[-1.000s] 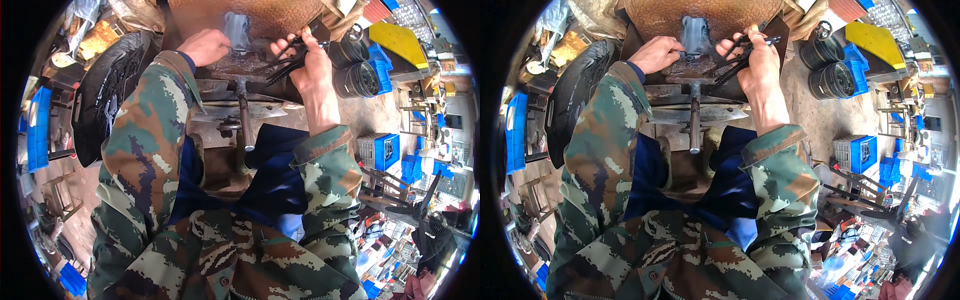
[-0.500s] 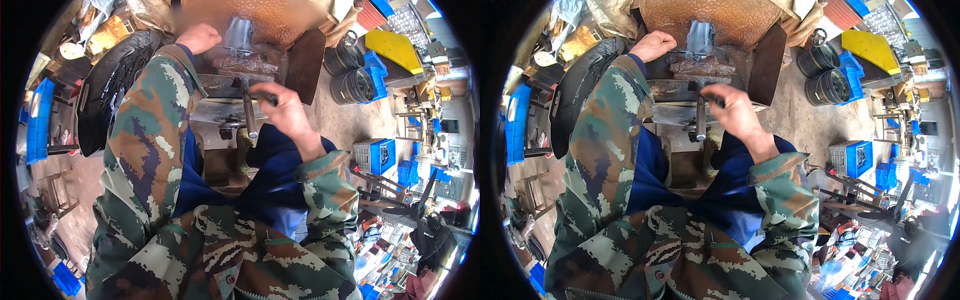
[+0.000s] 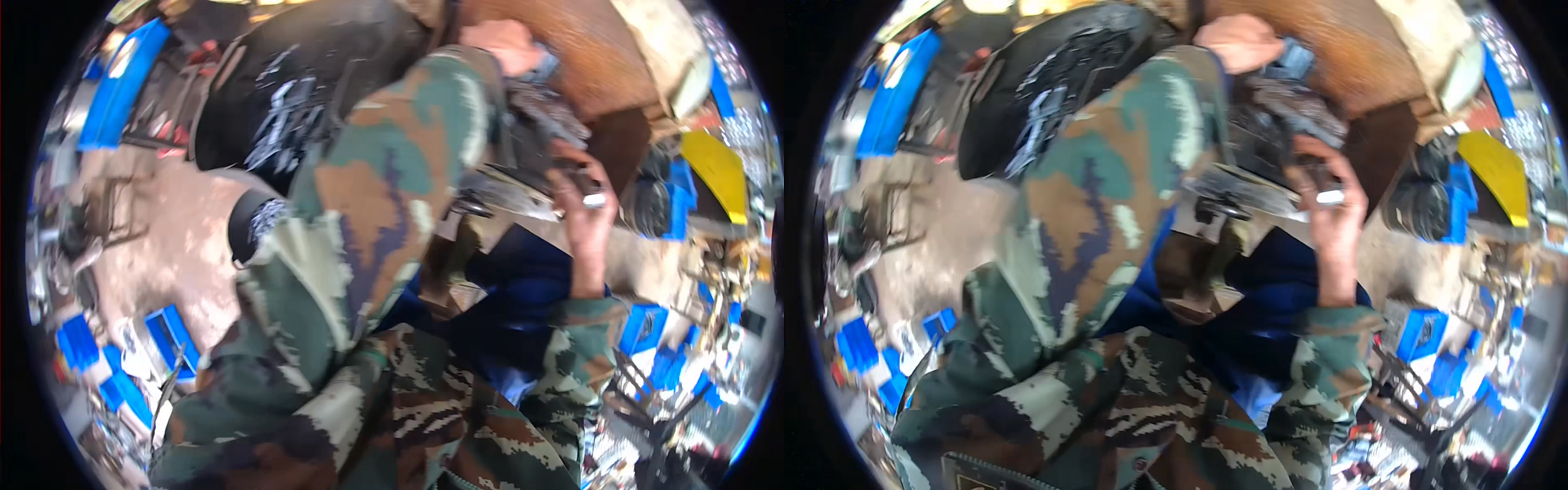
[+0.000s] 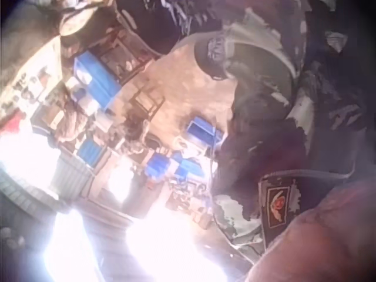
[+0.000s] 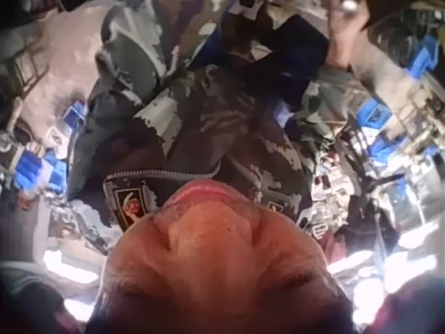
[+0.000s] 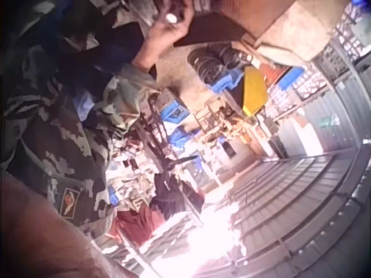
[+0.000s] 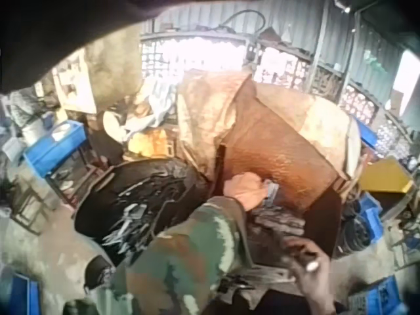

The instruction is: Assembling small metal components at a workbench using manual tools.

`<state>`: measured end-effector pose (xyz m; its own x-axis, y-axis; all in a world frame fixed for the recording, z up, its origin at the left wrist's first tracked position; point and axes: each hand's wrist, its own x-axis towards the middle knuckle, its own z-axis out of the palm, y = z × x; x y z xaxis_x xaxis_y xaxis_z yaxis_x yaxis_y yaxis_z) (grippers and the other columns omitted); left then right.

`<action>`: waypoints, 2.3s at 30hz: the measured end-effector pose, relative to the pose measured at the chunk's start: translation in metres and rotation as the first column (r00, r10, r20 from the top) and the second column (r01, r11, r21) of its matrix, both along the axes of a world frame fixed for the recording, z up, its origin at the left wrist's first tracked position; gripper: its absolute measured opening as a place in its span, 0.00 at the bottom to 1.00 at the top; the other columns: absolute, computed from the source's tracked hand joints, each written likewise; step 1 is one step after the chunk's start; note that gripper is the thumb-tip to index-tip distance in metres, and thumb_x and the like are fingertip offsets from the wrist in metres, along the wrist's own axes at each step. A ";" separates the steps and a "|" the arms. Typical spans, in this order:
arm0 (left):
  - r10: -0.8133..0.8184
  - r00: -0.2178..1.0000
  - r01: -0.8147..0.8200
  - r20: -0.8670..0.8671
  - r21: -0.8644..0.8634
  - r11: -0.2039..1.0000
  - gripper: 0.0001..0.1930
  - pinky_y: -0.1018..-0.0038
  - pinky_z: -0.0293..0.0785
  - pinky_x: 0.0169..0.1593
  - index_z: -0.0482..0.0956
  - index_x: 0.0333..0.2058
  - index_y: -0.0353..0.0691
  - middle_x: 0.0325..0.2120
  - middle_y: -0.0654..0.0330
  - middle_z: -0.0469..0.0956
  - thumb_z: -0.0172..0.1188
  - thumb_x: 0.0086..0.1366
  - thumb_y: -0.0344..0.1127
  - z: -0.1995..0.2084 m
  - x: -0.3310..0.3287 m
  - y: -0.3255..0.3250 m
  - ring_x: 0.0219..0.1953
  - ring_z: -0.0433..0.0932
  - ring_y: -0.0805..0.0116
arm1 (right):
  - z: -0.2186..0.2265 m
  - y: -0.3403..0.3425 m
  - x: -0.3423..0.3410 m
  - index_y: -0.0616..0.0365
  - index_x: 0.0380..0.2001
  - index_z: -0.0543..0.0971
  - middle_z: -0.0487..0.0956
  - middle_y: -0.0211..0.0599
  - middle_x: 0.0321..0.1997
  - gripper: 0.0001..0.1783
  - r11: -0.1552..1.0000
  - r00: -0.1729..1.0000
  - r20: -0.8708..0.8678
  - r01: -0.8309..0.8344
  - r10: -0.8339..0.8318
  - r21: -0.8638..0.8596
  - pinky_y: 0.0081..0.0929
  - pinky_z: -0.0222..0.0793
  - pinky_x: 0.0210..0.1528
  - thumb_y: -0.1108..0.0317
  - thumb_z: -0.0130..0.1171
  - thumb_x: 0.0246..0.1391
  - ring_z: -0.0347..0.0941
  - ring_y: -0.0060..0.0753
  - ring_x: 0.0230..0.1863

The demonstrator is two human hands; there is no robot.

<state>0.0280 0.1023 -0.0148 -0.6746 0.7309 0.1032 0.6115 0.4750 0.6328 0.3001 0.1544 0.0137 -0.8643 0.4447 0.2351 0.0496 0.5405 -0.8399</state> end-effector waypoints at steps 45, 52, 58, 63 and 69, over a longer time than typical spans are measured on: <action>0.294 0.954 -0.300 -0.057 -0.170 0.939 0.13 0.65 0.77 0.46 0.85 0.37 0.44 0.32 0.54 0.84 0.62 0.59 0.45 -0.067 -0.070 -0.328 0.39 0.83 0.57 | 0.013 0.126 -0.173 0.63 0.44 0.83 0.67 0.20 0.17 0.16 0.926 0.935 -0.008 0.350 -0.354 -0.145 0.21 0.58 0.22 0.61 0.63 0.61 0.57 0.15 0.18; 0.435 0.899 -0.436 -0.054 -0.207 0.876 0.15 0.60 0.77 0.45 0.78 0.38 0.40 0.33 0.52 0.82 0.69 0.52 0.35 -0.102 -0.049 -0.334 0.40 0.82 0.52 | 0.018 0.120 -0.171 0.62 0.44 0.84 0.67 0.20 0.17 0.16 0.918 0.933 0.003 0.355 -0.360 -0.177 0.21 0.59 0.22 0.60 0.64 0.60 0.57 0.14 0.18; 0.441 0.897 -0.425 -0.010 -0.289 0.858 0.16 0.61 0.76 0.45 0.79 0.39 0.40 0.33 0.51 0.82 0.69 0.52 0.37 -0.102 -0.046 -0.327 0.41 0.82 0.52 | 0.018 0.124 -0.169 0.60 0.45 0.84 0.65 0.19 0.16 0.18 0.914 0.931 -0.005 0.356 -0.364 -0.193 0.22 0.60 0.24 0.58 0.64 0.60 0.57 0.16 0.18; 0.445 0.895 -0.423 0.025 -0.268 0.865 0.18 0.63 0.77 0.46 0.81 0.41 0.38 0.33 0.50 0.83 0.70 0.51 0.38 -0.118 -0.049 -0.340 0.40 0.83 0.54 | 0.020 0.122 -0.169 0.60 0.45 0.85 0.62 0.19 0.15 0.19 0.910 0.930 0.032 0.364 -0.365 -0.198 0.22 0.60 0.24 0.56 0.65 0.59 0.57 0.17 0.18; 0.536 0.841 -0.541 0.074 0.070 0.838 0.14 0.72 0.77 0.41 0.79 0.39 0.30 0.30 0.53 0.83 0.64 0.56 0.33 -0.108 -0.069 -0.364 0.33 0.82 0.67 | 0.016 0.124 -0.173 0.60 0.45 0.84 0.63 0.20 0.16 0.17 0.906 0.939 0.005 0.333 -0.343 -0.262 0.22 0.60 0.24 0.58 0.63 0.61 0.56 0.17 0.18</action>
